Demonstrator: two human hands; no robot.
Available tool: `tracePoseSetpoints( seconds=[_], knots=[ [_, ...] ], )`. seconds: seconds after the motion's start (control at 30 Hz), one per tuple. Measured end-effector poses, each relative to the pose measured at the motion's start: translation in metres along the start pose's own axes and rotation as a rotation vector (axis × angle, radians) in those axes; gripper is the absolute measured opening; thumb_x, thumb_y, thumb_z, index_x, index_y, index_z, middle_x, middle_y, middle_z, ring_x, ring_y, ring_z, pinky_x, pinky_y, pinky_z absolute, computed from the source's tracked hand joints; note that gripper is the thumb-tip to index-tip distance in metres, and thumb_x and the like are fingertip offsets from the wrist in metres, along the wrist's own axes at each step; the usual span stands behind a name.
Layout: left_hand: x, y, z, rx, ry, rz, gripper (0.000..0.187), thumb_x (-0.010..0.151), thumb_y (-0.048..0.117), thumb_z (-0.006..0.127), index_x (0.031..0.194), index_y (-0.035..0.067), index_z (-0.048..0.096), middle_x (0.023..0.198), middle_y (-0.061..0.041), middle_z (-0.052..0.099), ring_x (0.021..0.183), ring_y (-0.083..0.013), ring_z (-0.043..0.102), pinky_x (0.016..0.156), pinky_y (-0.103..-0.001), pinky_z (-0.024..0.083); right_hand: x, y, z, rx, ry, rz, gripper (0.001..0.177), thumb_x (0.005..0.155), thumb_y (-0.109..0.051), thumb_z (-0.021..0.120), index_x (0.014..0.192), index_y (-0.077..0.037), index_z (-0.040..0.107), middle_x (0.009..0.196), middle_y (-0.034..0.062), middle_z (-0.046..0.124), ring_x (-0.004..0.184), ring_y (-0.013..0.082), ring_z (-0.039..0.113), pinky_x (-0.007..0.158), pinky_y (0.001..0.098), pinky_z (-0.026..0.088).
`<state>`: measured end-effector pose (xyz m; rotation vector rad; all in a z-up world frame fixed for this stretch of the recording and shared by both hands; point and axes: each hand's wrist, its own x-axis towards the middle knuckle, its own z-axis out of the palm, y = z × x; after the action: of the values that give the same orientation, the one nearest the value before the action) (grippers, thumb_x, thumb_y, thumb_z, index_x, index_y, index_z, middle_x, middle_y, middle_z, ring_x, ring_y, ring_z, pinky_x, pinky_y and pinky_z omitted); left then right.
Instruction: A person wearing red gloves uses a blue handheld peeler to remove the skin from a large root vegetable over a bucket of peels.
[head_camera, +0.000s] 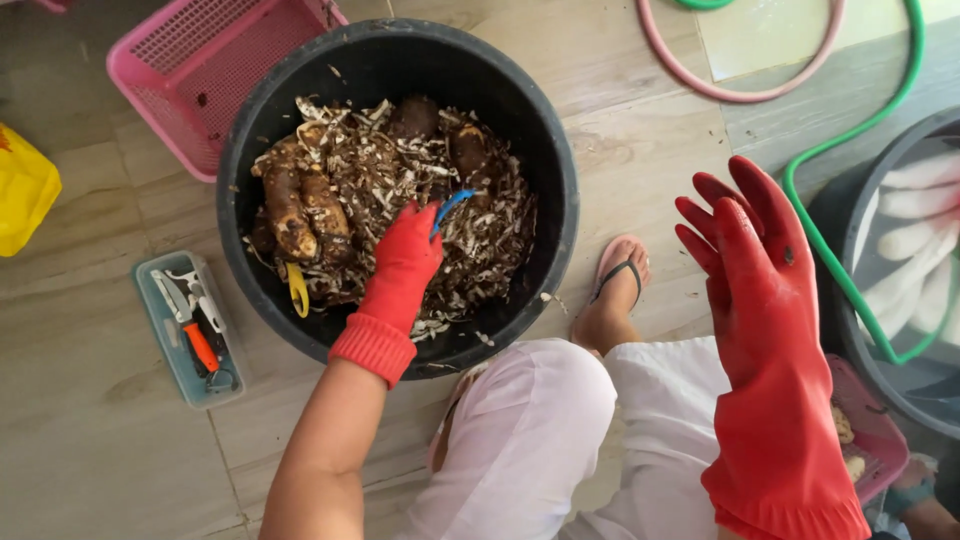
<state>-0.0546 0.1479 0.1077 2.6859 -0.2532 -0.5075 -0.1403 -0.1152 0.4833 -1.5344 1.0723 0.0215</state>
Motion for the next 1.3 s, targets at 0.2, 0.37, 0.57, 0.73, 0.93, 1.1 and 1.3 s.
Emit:
tracePoseSetpoints(
  seconds=[0.2, 0.37, 0.57, 0.73, 0.93, 1.1, 1.3],
  knots=[
    [-0.012, 0.046, 0.010, 0.059, 0.112, 0.102, 0.042, 0.087, 0.023, 0.067, 0.129, 0.020, 0.069, 0.102, -0.011, 0.068, 0.087, -0.0341, 0.067, 0.071, -0.050, 0.059, 0.004, -0.001, -0.002, -0.018, 0.027, 0.011, 0.052, 0.092, -0.036, 0.045, 0.144, -0.028, 0.050, 0.141, -0.0110, 0.065, 0.125, 0.0037, 0.067, 0.099, 0.0159, 0.047],
    [-0.016, 0.024, 0.106, 0.200, -0.385, -0.284, 0.078, 0.088, 0.040, 0.073, 0.151, 0.012, 0.034, 0.130, -0.015, 0.064, 0.114, -0.0368, 0.068, 0.088, -0.057, 0.055, 0.006, -0.001, -0.003, -0.005, 0.024, 0.010, 0.054, 0.090, -0.037, 0.046, 0.144, -0.028, 0.051, 0.141, -0.0102, 0.066, 0.124, 0.0045, 0.067, 0.101, 0.0177, 0.046],
    [-0.009, 0.014, 0.093, -0.037, -0.418, -0.442, 0.039, 0.093, 0.038, 0.058, 0.118, 0.008, 0.063, 0.119, -0.020, 0.070, 0.111, -0.0454, 0.066, 0.094, -0.053, 0.053, 0.010, 0.007, -0.009, 0.042, -0.021, -0.059, 0.057, 0.089, -0.037, 0.050, 0.144, -0.023, 0.050, 0.141, -0.0045, 0.065, 0.125, 0.0092, 0.067, 0.105, 0.0221, 0.051],
    [-0.023, 0.048, 0.001, -0.428, -0.539, -0.454, 0.034, 0.096, 0.038, 0.063, 0.107, 0.007, 0.058, 0.100, -0.014, 0.065, 0.085, -0.0279, 0.058, 0.073, -0.038, 0.047, 0.009, 0.009, -0.013, 0.047, -0.051, -0.087, 0.060, 0.087, -0.041, 0.051, 0.145, -0.022, 0.049, 0.142, -0.0034, 0.064, 0.127, 0.0105, 0.066, 0.107, 0.0231, 0.051],
    [-0.039, 0.065, -0.097, -0.976, -0.639, -0.294, 0.044, 0.099, 0.041, 0.058, 0.111, 0.003, 0.074, 0.069, -0.005, 0.063, 0.047, -0.0133, 0.052, 0.044, -0.025, 0.042, 0.007, 0.011, -0.007, 0.062, -0.107, -0.097, 0.061, 0.088, -0.039, 0.051, 0.146, -0.021, 0.048, 0.143, -0.0021, 0.063, 0.127, 0.0118, 0.065, 0.107, 0.0246, 0.050],
    [-0.040, 0.068, -0.134, -0.915, -0.439, -0.354, 0.039, 0.104, 0.035, 0.055, 0.112, 0.000, 0.071, 0.086, -0.009, 0.071, 0.058, -0.0146, 0.059, 0.057, -0.027, 0.055, 0.024, 0.034, -0.003, 0.095, -0.165, -0.120, 0.061, 0.089, -0.037, 0.054, 0.147, -0.017, 0.048, 0.141, 0.0017, 0.062, 0.124, 0.0139, 0.065, 0.107, 0.0262, 0.051],
    [0.003, 0.027, -0.100, -0.828, -0.080, -0.473, 0.047, 0.091, 0.051, 0.071, 0.115, 0.011, 0.066, 0.077, -0.002, 0.078, 0.060, -0.0142, 0.076, 0.066, -0.025, 0.065, 0.042, 0.059, 0.006, 0.218, -0.279, -0.336, 0.064, 0.096, -0.037, 0.067, 0.150, -0.008, 0.047, 0.136, 0.0182, 0.060, 0.121, 0.0288, 0.063, 0.110, 0.0433, 0.048]
  ],
)
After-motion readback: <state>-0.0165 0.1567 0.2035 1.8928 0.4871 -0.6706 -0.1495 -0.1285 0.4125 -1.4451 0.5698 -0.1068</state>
